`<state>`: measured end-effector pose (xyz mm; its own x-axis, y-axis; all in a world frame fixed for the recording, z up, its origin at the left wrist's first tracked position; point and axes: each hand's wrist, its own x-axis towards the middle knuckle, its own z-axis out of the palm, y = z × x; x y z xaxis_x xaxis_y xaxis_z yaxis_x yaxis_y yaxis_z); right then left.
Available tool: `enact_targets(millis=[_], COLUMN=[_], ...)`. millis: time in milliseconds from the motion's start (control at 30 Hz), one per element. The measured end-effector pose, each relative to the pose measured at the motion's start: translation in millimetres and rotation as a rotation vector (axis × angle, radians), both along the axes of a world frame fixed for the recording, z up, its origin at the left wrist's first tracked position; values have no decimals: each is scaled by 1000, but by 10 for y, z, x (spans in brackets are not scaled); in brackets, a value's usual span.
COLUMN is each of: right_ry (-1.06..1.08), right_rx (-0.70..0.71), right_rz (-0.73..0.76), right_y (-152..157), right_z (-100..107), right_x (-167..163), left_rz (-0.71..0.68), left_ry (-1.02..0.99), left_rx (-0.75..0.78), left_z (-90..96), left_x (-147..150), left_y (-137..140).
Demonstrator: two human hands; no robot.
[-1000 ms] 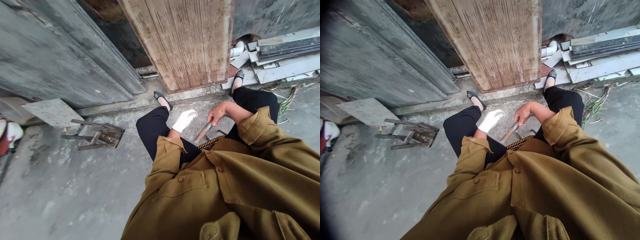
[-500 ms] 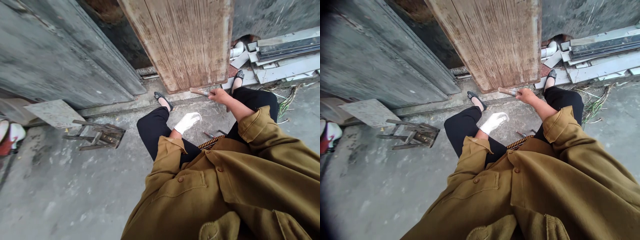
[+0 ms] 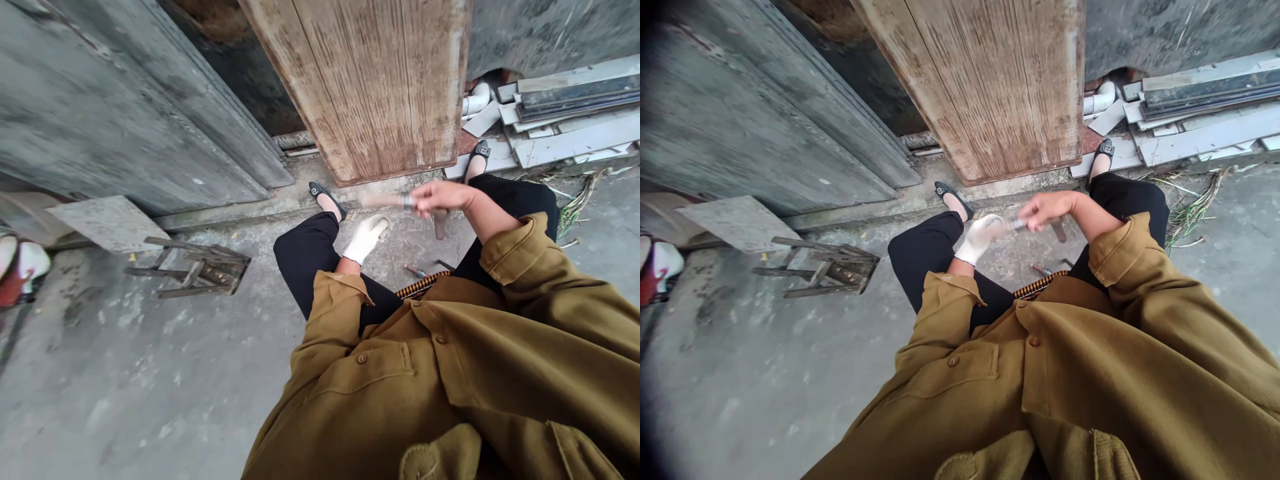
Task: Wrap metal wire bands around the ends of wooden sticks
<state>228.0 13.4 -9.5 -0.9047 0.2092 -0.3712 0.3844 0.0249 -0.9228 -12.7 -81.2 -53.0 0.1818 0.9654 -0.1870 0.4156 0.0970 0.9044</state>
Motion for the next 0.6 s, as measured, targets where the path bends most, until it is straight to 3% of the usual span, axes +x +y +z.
enact_targets(millis=[100,133,200,267,333,433,600], right_ry=[148,73,-196,-461,-611,-656,-402], right_rx=[165,235,410,613,704,487,6], right_rz=[-616,-732,-761,-563,-239,173,411], right_y=[124,154,182,171,129,36,-97], right_z=[69,42,-66,-200,-320,-428,-274], right_x=[63,65,40,-10,-63,-122,-121], left_rz=[-40,-76,-152,-197,-209,-184,-112], left_ry=[-19,-21,-11,14,35,53,58], left_rx=[-46,-68,-106,-114,-86,-11,22], left_z=[2,10,33,62,89,116,110], left_x=[32,46,69,77,71,46,4], left_y=[-30,-45,-75,-94,-96,-74,-30])
